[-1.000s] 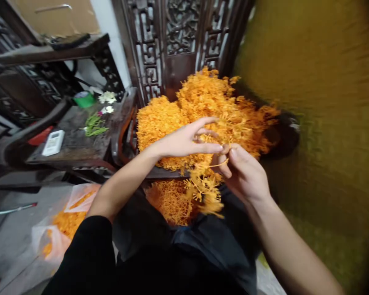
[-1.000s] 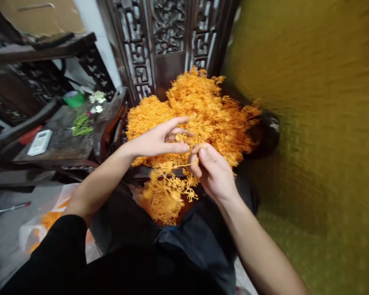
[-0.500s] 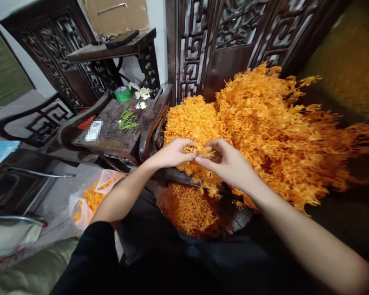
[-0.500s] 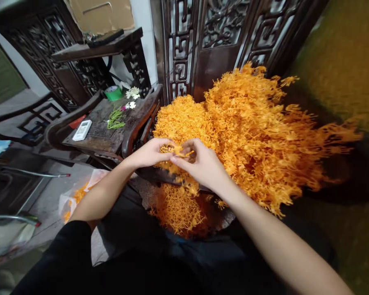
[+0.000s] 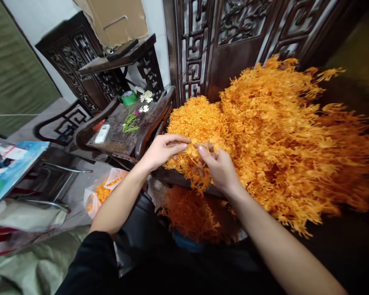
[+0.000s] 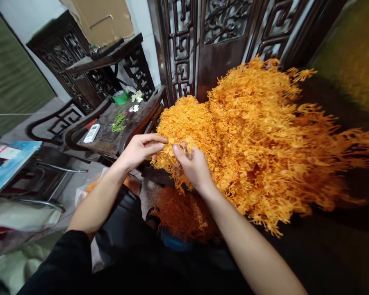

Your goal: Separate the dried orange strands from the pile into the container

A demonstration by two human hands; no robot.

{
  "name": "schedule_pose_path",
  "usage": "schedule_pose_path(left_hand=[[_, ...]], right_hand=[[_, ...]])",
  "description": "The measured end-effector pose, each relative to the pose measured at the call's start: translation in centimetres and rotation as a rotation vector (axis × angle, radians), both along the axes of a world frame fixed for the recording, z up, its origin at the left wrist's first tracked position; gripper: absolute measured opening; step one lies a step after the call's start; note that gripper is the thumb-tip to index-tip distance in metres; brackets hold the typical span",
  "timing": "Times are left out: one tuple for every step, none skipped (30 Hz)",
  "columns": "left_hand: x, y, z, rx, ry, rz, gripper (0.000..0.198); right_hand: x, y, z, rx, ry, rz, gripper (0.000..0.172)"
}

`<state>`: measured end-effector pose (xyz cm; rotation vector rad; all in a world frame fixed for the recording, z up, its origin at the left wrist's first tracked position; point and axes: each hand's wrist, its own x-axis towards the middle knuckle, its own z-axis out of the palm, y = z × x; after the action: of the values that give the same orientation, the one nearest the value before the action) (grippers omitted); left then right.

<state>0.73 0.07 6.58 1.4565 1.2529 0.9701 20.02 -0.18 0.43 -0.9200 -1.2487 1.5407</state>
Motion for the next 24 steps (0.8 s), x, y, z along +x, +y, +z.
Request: schedule_pose_path(left_hand=[[0.1,-0.2,0.0,0.0,0.006,-0.008,0.032],[0.2,-0.3,0.0,0.011,0.015,-0.019,0.033],[0.3,-0.5,0.1,0.034,0.03,-0.033,0.035],[0.3,-0.7,0.1,0.065,0.046,-0.048,0.036],[0.2,-0.8,0.1,0.093,0.059,-0.058,0.038],[0.1,-0.9,0.0,0.109,0.064,-0.058,0.04],[0.0,-1.0,-0.1,0.111,0.056,-0.042,0.042],[-0.1,-1.1,-0.2,0.096,0.038,-0.014,0.043],[-0.2,-1.1,-0.4,0.072,0.013,0.02,0.044],[-0.2,-1.0,-0.5,0.052,-0.008,0.054,0.045],[-0.2,-1.0,-0.6,0.041,-0.019,0.08,0.046],[-0.1,-0.9,-0.7,0.043,-0.017,0.097,0.046],[0.2,-0.9,-0.7,0.049,-0.007,0.106,0.045],[0.5,-0.8,-0.7,0.059,0.009,0.11,0.045],[0.8,-0.8,-0.7,0.073,0.033,0.113,0.043],[1.1,-0.8,-0.6,0.093,0.063,0.121,0.041],[1.3,-0.9,-0.5,0.12,0.094,0.134,0.037],[1.3,-0.9,-0.3,0.16,0.115,0.156,0.034],[1.3,-0.9,0.0,0.21,0.123,0.183,0.032],[1.2,-0.8,0.3,0.264,0.116,0.213,0.031],[1.0,-0.7,0.7,0.316,0.094,0.239,0.032],[0.8,-0.6,1.0,0.353,0.071,0.248,0.031],[0.8,-0.6,1.3,0.372,0.058,0.226,0.03],[0.9,-0.5,1.5,0.378,0.058,0.174,0.028]], right_hand=[[0.0,-0.1,-0.1,-0.023,0.014,0.048,0.041],[-0.1,-0.1,-0.2,-0.035,0.019,0.08,0.039],[-0.2,-0.1,-0.4,-0.037,0.023,0.089,0.037],[-0.3,-0.1,-0.5,-0.032,0.03,0.075,0.036],[-0.4,-0.1,-0.6,-0.027,0.043,0.052,0.035],[-0.4,0.0,-0.8,-0.027,0.062,0.031,0.034],[-0.4,0.1,-0.9,-0.031,0.082,0.016,0.034],[-0.5,0.3,-0.9,-0.036,0.099,0.01,0.034],[-0.5,0.4,-1.0,-0.035,0.112,0.002,0.034],[-0.6,0.4,-1.0,-0.023,0.121,-0.001,0.033],[-0.7,0.4,-1.0,0.002,0.127,0.001,0.033],[-0.9,0.4,-1.0,0.032,0.134,0.005,0.032],[-1.0,0.3,-1.0,0.063,0.14,0.007,0.032],[-1.2,0.2,-1.0,0.093,0.141,0.003,0.032],[-1.4,0.2,-0.9,0.121,0.137,-0.016,0.032],[-1.4,0.2,-0.8,0.141,0.132,-0.05,0.032],[-1.3,0.4,-0.7,0.146,0.131,-0.109,0.033],[-0.9,0.7,-0.6,0.136,0.136,-0.182,0.034],[-0.3,1.0,-0.5,0.115,0.144,-0.269,0.034],[0.4,1.3,-0.3,0.088,0.149,-0.363,0.034],[1.4,1.5,0.0,0.068,0.142,-0.45,0.035],[2.3,1.6,0.3,0.066,0.108,-0.502,0.035],[3.1,1.5,0.7,0.088,0.051,-0.514,0.036],[3.7,1.2,1.1,0.129,-0.021,-0.476,0.036]])
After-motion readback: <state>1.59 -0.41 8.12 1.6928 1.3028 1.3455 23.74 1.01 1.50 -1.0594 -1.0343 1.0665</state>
